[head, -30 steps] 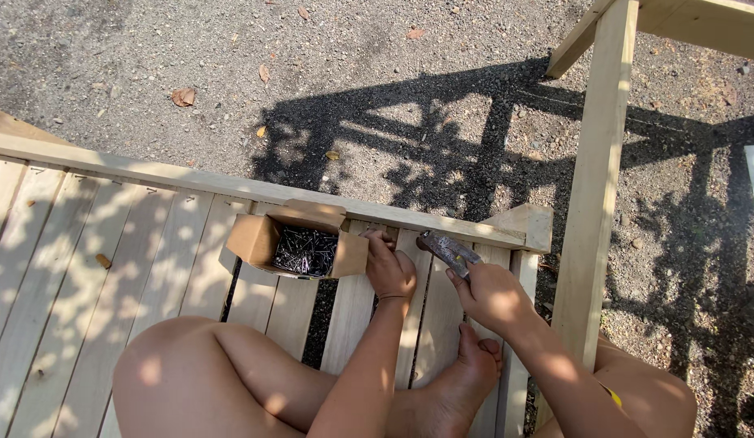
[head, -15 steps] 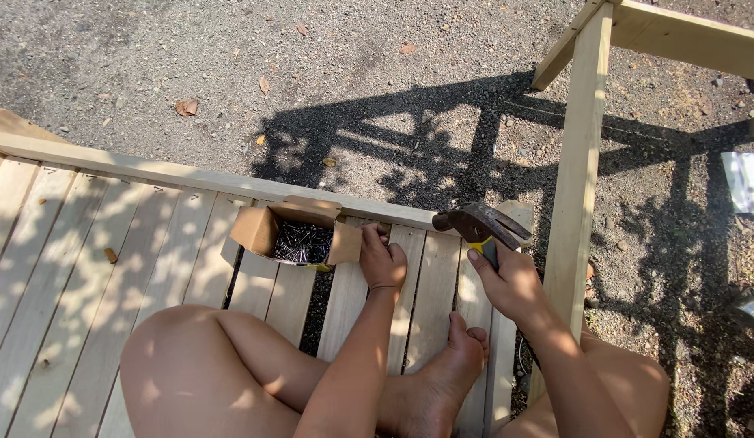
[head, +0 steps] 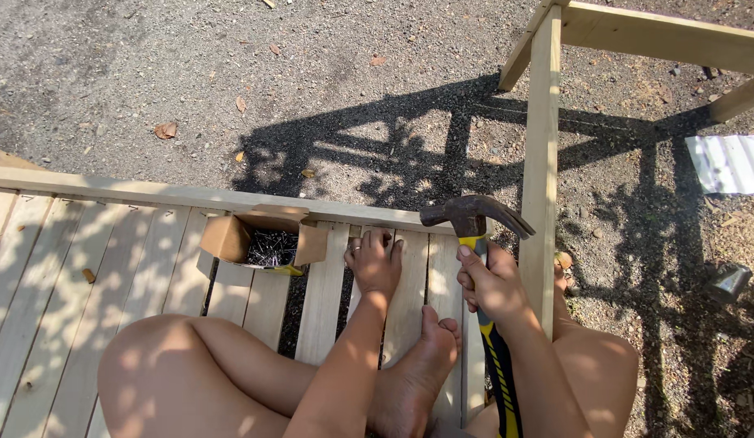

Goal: The person sits on the ground with a wooden slatted frame across their lap and hammers nails into its slats using a claw hammer. They take nails from an open cardboard nail box, position each nail on a slat, and drive it in, working along the frame.

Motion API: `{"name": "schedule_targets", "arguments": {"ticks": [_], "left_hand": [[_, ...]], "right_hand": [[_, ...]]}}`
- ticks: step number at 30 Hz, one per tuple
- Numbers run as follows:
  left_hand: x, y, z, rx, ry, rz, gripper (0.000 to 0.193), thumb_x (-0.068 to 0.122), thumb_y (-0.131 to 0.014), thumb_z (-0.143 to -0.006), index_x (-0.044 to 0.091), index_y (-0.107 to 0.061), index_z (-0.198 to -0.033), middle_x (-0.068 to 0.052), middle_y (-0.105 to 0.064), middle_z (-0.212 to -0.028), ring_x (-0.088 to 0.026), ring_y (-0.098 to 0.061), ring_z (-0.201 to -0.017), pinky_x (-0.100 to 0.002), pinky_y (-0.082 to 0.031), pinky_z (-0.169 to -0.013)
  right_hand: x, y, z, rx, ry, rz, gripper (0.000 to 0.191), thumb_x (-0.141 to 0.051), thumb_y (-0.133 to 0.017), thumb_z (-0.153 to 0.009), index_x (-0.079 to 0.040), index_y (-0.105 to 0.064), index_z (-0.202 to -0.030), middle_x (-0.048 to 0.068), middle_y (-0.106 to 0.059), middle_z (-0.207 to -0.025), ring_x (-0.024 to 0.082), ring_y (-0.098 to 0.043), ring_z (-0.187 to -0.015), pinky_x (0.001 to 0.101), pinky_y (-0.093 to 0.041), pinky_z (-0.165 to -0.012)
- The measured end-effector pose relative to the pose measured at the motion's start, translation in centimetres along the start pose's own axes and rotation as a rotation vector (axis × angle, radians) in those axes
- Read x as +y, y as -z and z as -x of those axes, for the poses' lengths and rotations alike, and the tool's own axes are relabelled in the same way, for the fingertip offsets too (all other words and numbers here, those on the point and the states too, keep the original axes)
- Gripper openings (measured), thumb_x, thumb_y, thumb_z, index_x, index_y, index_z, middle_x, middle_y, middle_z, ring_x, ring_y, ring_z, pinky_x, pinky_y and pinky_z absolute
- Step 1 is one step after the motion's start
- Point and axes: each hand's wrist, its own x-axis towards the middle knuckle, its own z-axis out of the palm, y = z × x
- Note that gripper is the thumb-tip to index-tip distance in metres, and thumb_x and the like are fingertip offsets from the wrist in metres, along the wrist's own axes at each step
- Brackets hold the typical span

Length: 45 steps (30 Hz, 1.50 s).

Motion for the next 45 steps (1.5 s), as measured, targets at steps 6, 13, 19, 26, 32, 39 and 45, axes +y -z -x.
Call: {"name": "schedule_targets", "arguments": {"ticks": [6, 13, 19, 26, 32, 39, 45], "left_hand": [[-0.5, 0.8, 0.2, -0.074, -0.112, 0.0, 0.023, 0.031, -0.079, -0.068, 0.024, -0.077, -0.09, -0.002, -0.067, -0.108, -0.027, -0.057, -0.111, -0.055, -0.031, -0.103], [0.4, 1.0, 0.4, -0.093, -0.068, -0.011, 0.017, 0.035, -0.079, -0.068, 0.025, -0.08, -0.082, 0.006, -0.071, -0.097, -0.021, -0.061, -0.106, -0.055, -0.032, -0.101], [1.1, 0.8, -0.3, -0.11, -0.362, -0.283, 0.014, 0.033, -0.076, -0.076, 0.019, -0.078, -0.081, 0.0, -0.069, -0.101, -0.024, -0.064, -0.104, -0.059, -0.035, -0.103], [0.4, -0.7, 0.5, -0.108, -0.334, -0.242, 0.014, 0.026, -0.072, -0.086, 0.012, -0.073, -0.089, -0.008, -0.067, -0.108, -0.029, -0.066, -0.1, -0.043, -0.054, -0.088], [-0.5, 1.7, 0.5, -0.196, -0.339, -0.071, 0.015, 0.022, -0.073, -0.081, 0.013, -0.077, -0.093, -0.007, -0.066, -0.103, -0.03, -0.066, -0.098, -0.044, -0.055, -0.083], [2.3, 1.5, 0.6, -0.227, -0.327, -0.225, 0.01, 0.026, -0.074, -0.082, 0.016, -0.077, -0.081, -0.003, -0.066, -0.099, -0.027, -0.066, -0.099, -0.041, -0.056, -0.08], [3.6, -0.4, -0.1, -0.365, -0.297, -0.406, 0.013, 0.022, -0.072, -0.082, 0.011, -0.074, -0.087, -0.006, -0.064, -0.11, -0.029, -0.068, -0.101, -0.044, -0.057, -0.079]], "right_hand": [[-1.6, -0.3, -0.2, -0.037, 0.062, -0.067, 0.027, -0.03, -0.061, -0.099, -0.005, -0.054, -0.097, 0.003, -0.051, -0.063, 0.011, -0.043, -0.045, 0.0304, -0.038, -0.041], [-1.6, -1.2, 0.3, -0.043, -0.012, -0.236, 0.027, -0.033, -0.057, -0.099, -0.007, -0.055, -0.098, 0.003, -0.049, -0.064, 0.011, -0.041, -0.044, 0.0302, -0.038, -0.041], [1.0, -1.2, 0.1, -0.023, -0.056, -0.48, 0.029, -0.036, -0.055, -0.101, -0.008, -0.051, -0.097, 0.001, -0.045, -0.064, 0.01, -0.039, -0.044, 0.03, -0.038, -0.041], [6.4, 0.8, 0.4, 0.025, -0.158, -0.522, 0.026, -0.033, -0.059, -0.099, -0.008, -0.05, -0.095, 0.001, -0.044, -0.063, 0.011, -0.039, -0.043, 0.0318, -0.037, -0.04], [8.7, 1.5, 0.3, 0.063, -0.157, -0.52, 0.024, -0.026, -0.062, -0.098, -0.008, -0.049, -0.091, 0.002, -0.046, -0.063, 0.011, -0.039, -0.042, 0.0315, -0.038, -0.038], [9.0, 2.2, -0.3, 0.077, -0.145, -0.474, 0.018, -0.019, -0.062, -0.096, -0.01, -0.05, -0.089, 0.001, -0.048, -0.063, 0.01, -0.041, -0.043, 0.0296, -0.037, -0.038], [9.4, 2.0, -1.3, 0.053, -0.17, -0.458, 0.014, -0.017, -0.065, -0.095, -0.01, -0.053, -0.091, 0.0, -0.048, -0.062, 0.009, -0.042, -0.043, 0.0286, -0.036, -0.038]]}}
